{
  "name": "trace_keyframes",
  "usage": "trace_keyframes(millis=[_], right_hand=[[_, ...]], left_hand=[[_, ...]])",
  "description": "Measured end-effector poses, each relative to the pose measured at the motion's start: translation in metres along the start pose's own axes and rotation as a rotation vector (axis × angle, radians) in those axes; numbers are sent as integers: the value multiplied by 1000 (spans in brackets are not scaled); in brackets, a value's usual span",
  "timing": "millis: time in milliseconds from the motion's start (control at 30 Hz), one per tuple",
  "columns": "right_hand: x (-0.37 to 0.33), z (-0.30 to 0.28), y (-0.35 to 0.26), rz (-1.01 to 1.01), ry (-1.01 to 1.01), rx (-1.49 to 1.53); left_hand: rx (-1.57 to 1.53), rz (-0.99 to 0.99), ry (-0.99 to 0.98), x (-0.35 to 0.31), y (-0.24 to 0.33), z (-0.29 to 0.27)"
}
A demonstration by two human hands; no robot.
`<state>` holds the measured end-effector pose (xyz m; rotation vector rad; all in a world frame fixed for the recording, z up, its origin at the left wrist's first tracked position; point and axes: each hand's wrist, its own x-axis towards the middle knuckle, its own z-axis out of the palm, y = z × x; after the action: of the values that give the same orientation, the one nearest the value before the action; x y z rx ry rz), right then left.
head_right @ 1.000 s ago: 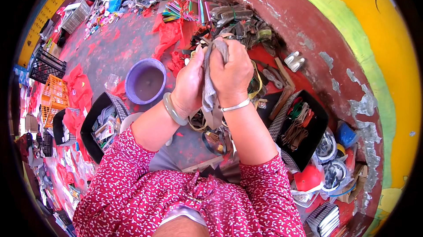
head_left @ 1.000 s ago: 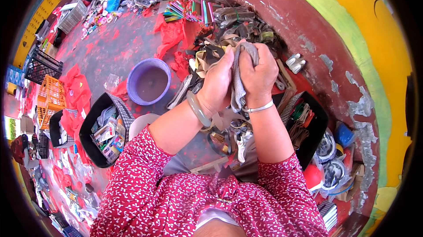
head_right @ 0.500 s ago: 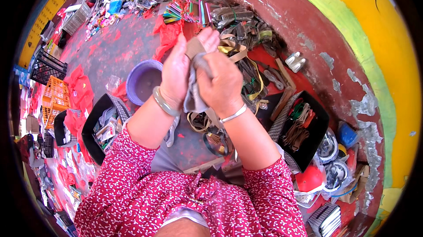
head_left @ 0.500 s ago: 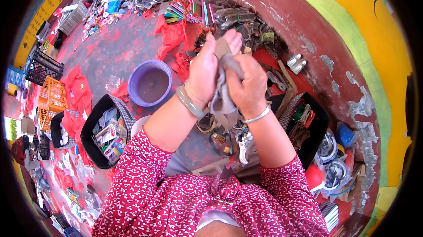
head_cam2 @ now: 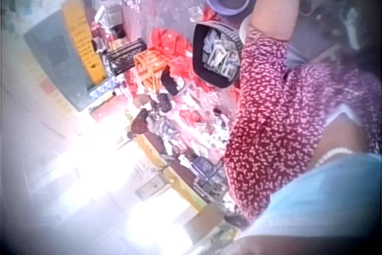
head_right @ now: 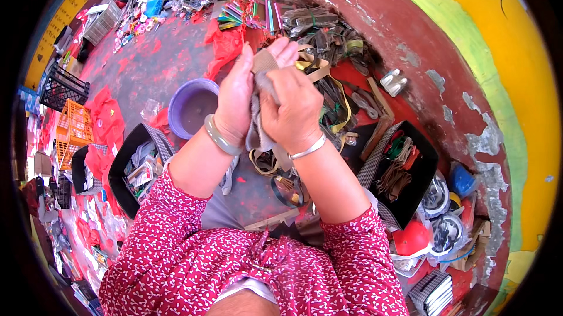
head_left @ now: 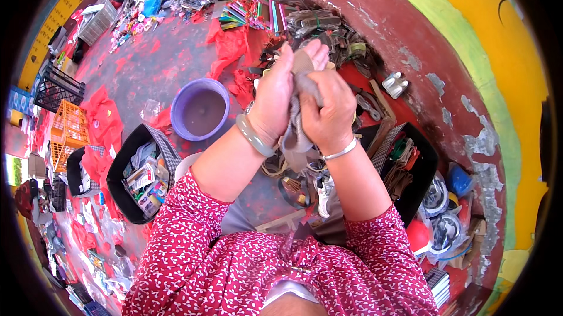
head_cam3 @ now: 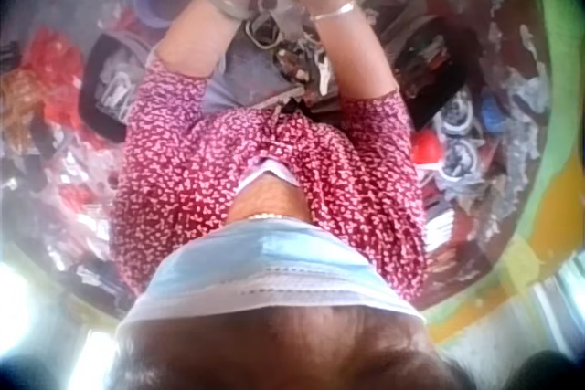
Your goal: The person sorts through scrap materials on the floor, uses a cloth to wipe down a brown strap and then a black strap, and rinses the cloth in a bucket of water.
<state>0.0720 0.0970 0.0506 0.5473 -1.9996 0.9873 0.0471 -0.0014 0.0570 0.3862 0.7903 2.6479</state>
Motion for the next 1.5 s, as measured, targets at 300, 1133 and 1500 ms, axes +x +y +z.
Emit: trace_keyframes(millis=[300, 1133, 1500], right_hand=[[-3, -5, -1, -10, -124, 44], [18, -88, 97, 871, 681, 1031], [28, -33, 8, 155, 171, -203]], left_hand=[[-16, -16, 35, 0, 5, 2], [-375, -149, -76, 0, 4, 0], [-406, -190, 2, -2, -9, 2]])
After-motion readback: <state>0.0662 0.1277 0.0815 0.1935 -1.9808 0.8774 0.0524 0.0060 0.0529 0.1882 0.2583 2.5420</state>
